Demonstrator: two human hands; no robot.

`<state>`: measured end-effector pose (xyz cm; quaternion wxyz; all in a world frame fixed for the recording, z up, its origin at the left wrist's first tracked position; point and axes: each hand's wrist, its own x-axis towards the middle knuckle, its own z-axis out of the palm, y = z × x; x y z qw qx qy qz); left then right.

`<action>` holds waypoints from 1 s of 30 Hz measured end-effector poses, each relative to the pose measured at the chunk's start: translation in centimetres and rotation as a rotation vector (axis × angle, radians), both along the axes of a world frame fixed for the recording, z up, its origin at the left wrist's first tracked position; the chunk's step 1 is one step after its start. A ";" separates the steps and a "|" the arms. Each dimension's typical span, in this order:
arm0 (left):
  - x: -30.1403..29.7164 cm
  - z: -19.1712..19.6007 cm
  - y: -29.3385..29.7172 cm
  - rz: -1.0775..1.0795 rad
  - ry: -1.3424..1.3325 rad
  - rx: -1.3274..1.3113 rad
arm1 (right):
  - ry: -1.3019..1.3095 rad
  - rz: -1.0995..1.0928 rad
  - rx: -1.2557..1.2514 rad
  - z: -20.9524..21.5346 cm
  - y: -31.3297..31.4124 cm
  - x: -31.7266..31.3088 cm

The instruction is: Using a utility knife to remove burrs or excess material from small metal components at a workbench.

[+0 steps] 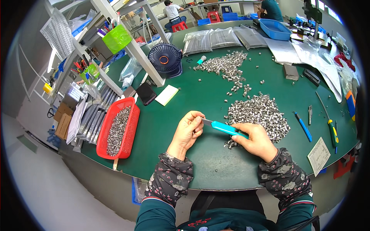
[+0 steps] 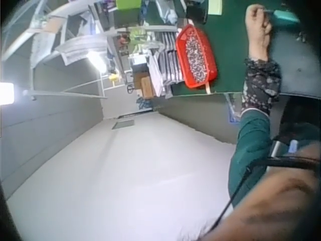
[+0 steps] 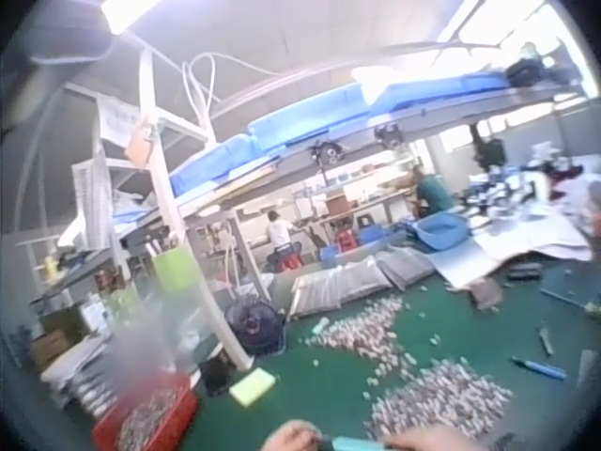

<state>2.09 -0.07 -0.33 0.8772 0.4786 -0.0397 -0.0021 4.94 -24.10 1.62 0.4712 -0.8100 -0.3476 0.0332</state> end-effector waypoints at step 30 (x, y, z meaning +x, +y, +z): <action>-0.2 -0.3 -0.3 0.061 0.054 0.045 | -0.444 -0.149 -0.151 -0.1 0.0 -0.4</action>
